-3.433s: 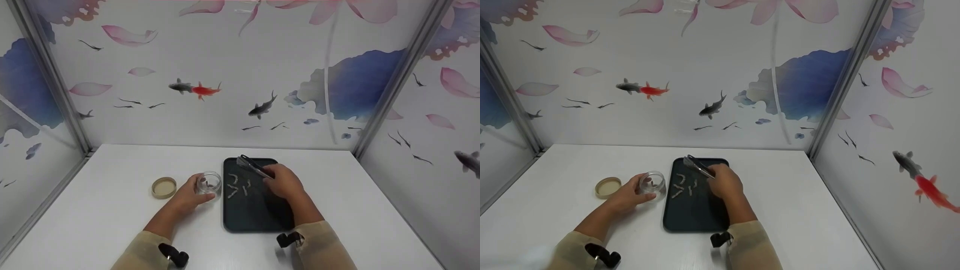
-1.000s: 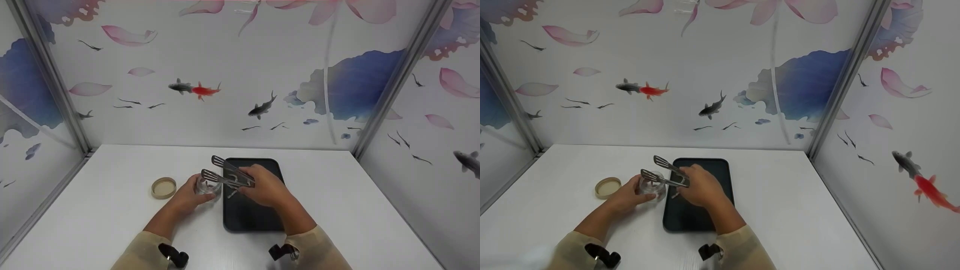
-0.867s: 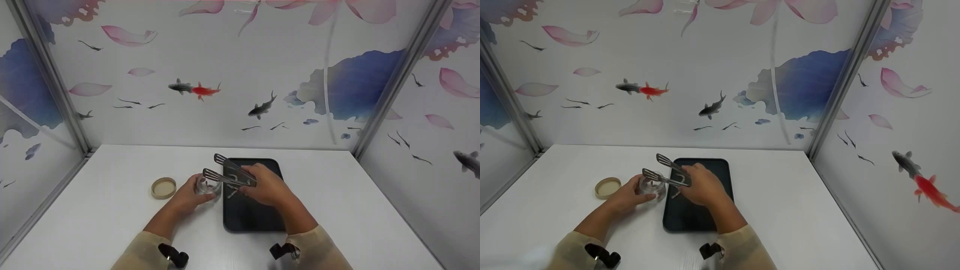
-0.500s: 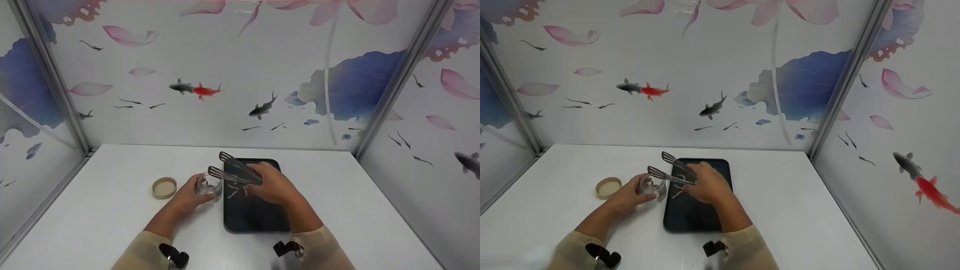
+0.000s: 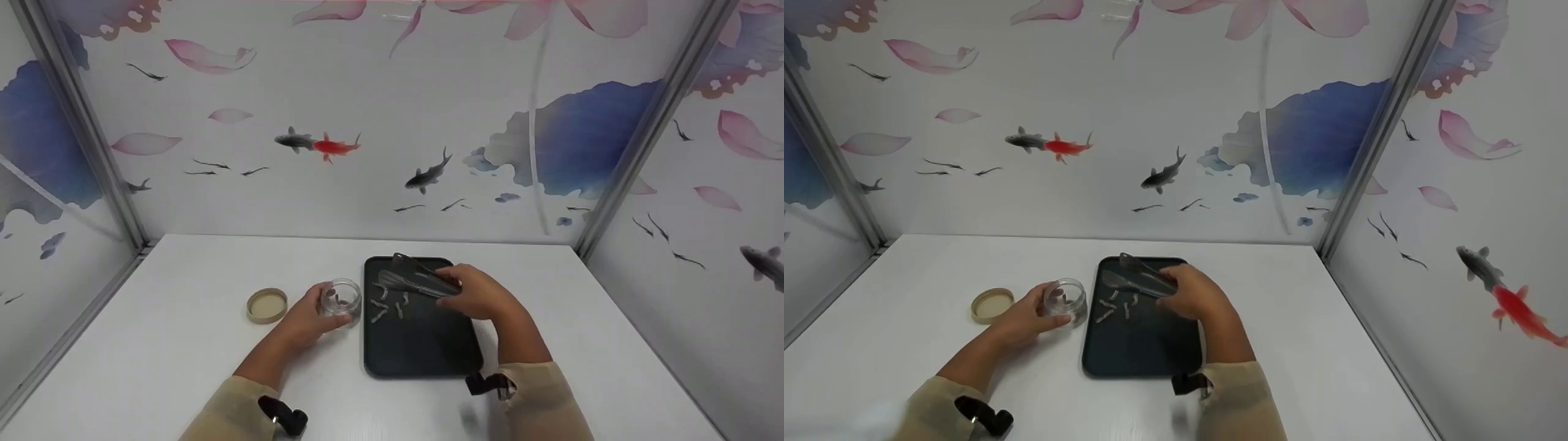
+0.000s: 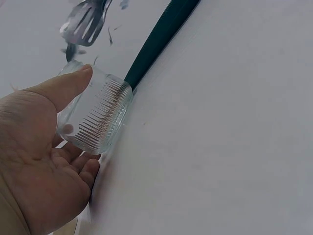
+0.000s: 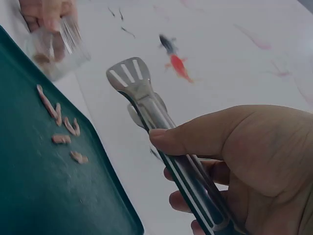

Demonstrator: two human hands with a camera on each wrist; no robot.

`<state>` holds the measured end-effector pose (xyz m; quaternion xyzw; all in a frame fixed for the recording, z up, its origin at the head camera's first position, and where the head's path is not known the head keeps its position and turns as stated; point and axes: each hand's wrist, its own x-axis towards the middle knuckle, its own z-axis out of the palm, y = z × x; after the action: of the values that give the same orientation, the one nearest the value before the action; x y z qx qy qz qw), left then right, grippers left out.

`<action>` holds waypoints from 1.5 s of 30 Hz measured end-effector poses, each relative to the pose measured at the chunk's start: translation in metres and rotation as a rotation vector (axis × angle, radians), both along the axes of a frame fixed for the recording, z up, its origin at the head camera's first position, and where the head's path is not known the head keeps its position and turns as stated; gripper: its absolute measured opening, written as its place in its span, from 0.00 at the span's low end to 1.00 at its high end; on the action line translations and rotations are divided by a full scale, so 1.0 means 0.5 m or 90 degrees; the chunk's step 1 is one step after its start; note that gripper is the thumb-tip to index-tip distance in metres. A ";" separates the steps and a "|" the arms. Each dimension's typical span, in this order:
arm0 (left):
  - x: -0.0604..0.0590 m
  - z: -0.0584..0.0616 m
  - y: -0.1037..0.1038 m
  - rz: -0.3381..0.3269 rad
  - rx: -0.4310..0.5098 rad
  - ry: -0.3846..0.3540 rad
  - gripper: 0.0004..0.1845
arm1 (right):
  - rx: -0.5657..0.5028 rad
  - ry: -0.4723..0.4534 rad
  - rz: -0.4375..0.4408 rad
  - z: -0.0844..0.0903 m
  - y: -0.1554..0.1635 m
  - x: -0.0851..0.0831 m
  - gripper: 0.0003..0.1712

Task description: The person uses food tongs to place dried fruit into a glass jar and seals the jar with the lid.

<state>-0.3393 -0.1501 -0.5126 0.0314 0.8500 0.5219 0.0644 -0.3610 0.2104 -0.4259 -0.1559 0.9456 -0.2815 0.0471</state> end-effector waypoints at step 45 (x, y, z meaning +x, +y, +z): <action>0.001 0.001 -0.003 0.001 -0.019 0.006 0.54 | 0.046 -0.054 -0.076 -0.072 0.021 -0.038 0.22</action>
<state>-0.3388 -0.1514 -0.5121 0.0319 0.8580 0.5091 0.0606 -0.3798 0.2208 -0.4620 -0.0853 0.9599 -0.2559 0.0758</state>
